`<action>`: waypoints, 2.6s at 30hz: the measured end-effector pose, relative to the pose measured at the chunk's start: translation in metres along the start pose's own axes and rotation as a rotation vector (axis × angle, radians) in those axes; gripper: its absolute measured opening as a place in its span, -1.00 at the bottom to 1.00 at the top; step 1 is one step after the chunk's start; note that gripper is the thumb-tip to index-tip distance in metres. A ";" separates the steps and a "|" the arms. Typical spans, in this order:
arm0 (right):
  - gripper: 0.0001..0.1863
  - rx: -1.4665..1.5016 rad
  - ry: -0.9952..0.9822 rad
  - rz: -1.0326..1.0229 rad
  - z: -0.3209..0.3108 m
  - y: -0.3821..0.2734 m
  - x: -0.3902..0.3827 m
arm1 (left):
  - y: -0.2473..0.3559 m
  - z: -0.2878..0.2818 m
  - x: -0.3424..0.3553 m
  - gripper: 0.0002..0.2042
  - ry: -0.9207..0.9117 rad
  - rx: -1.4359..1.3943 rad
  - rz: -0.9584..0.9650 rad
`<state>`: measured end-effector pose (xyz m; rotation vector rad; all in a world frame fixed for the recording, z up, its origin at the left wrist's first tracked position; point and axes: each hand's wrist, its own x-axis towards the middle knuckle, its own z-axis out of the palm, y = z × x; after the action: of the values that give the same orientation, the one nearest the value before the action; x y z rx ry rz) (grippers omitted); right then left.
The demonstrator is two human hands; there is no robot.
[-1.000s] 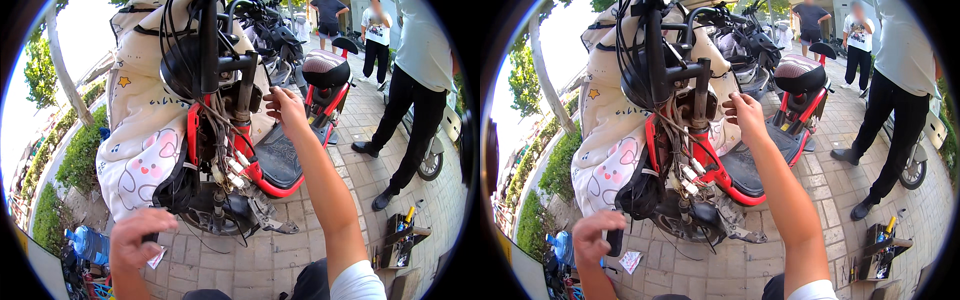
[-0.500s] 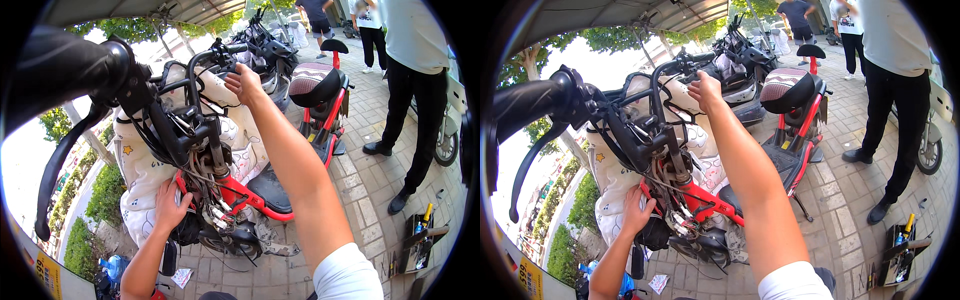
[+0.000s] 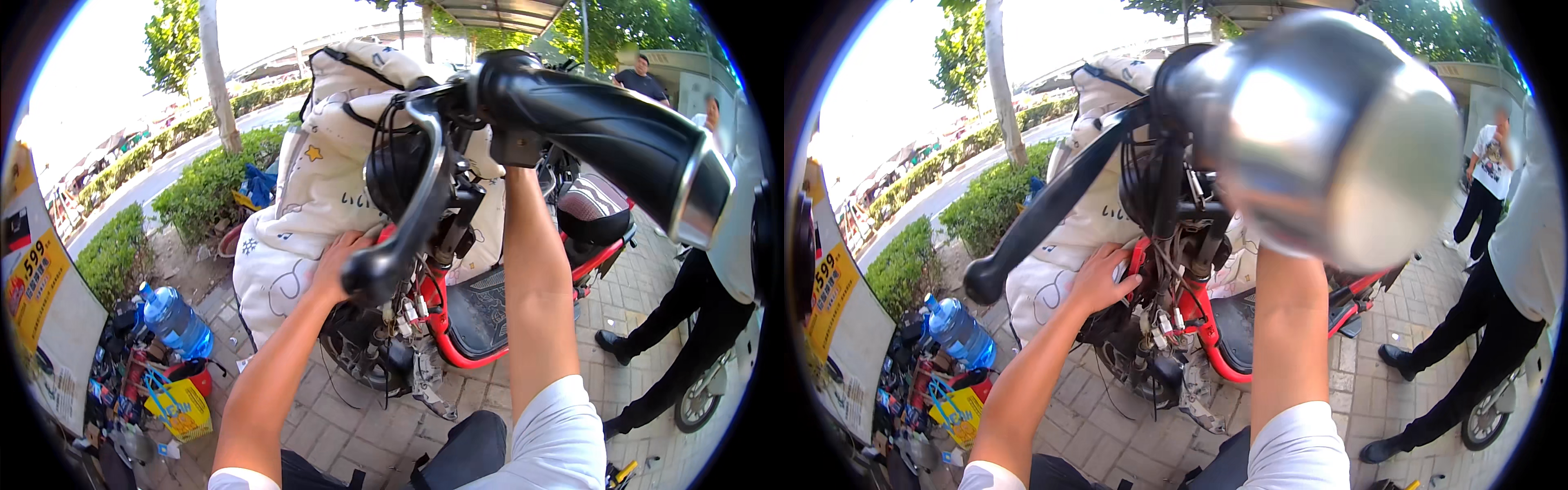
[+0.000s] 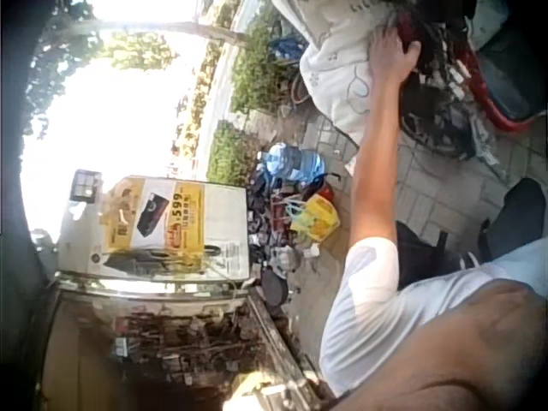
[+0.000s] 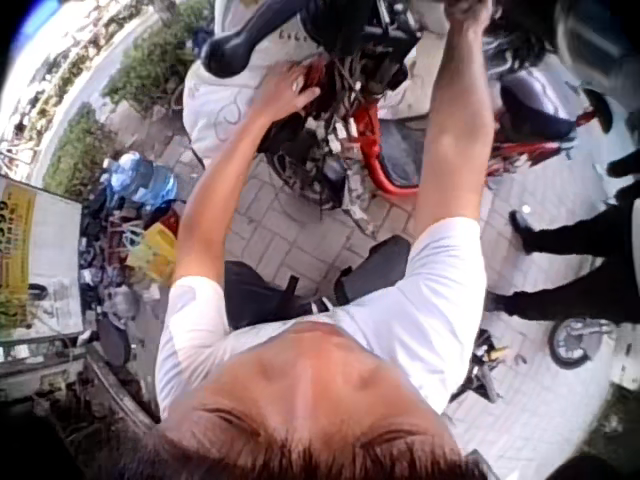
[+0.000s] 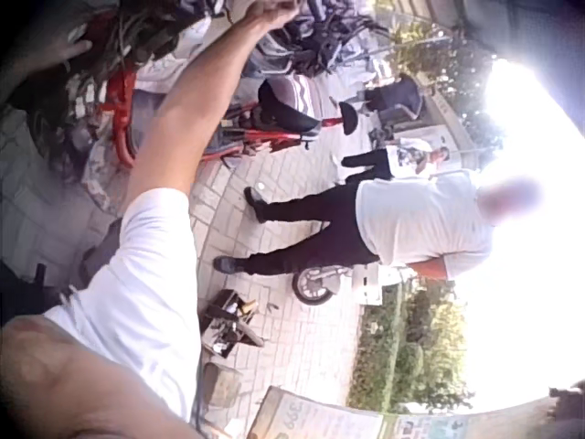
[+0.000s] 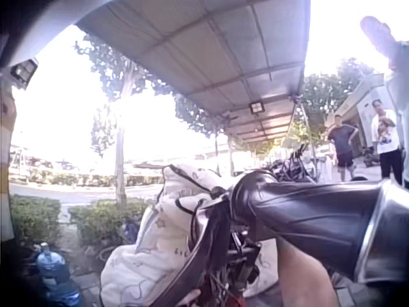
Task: The person removes a cover from a scooter, then squats to connect and organize the wiring harness near the handlebars. They manipulate several white connectors and wires, then adjust the handlebar assembly.
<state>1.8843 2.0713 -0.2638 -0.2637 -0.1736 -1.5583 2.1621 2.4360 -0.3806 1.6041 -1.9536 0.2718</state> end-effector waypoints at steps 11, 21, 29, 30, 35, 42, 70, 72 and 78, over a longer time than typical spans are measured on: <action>-0.72 -0.035 -0.069 0.132 -0.027 -0.028 0.026 | -0.005 0.014 -0.016 -0.53 0.092 -0.113 -0.100; -0.75 -0.071 -0.061 0.015 -0.010 -0.022 0.009 | -0.001 0.007 -0.005 -0.53 0.069 -0.175 -0.114; -0.66 -0.103 0.031 -0.014 0.012 0.000 -0.029 | -0.004 0.007 -0.004 -0.53 0.074 -0.269 -0.051; -0.64 -0.151 0.073 -0.045 0.014 -0.003 -0.038 | 0.000 0.008 -0.001 -0.53 0.059 -0.265 -0.052; -0.67 -0.980 -0.234 -0.292 0.021 0.020 -0.144 | -0.007 0.010 -0.001 -0.56 0.040 -0.217 -0.068; -0.54 -1.773 -1.050 -0.189 0.078 0.021 -0.200 | 0.002 0.012 0.002 -0.55 0.035 -0.195 -0.008; -0.55 -1.739 -1.142 -0.001 0.087 0.039 -0.150 | 0.004 0.013 0.005 -0.60 0.059 -0.197 -0.001; -0.54 -1.614 -1.045 0.087 0.083 0.051 -0.150 | 0.000 0.011 0.002 -0.61 0.065 -0.185 -0.016; -0.54 -1.577 -1.095 -0.255 0.051 0.013 -0.209 | -0.002 0.008 0.001 -0.62 0.053 -0.226 -0.016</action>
<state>1.8985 2.2862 -0.2735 -2.3822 0.2399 -1.3089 2.1611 2.4304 -0.3870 1.4510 -1.8583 0.0818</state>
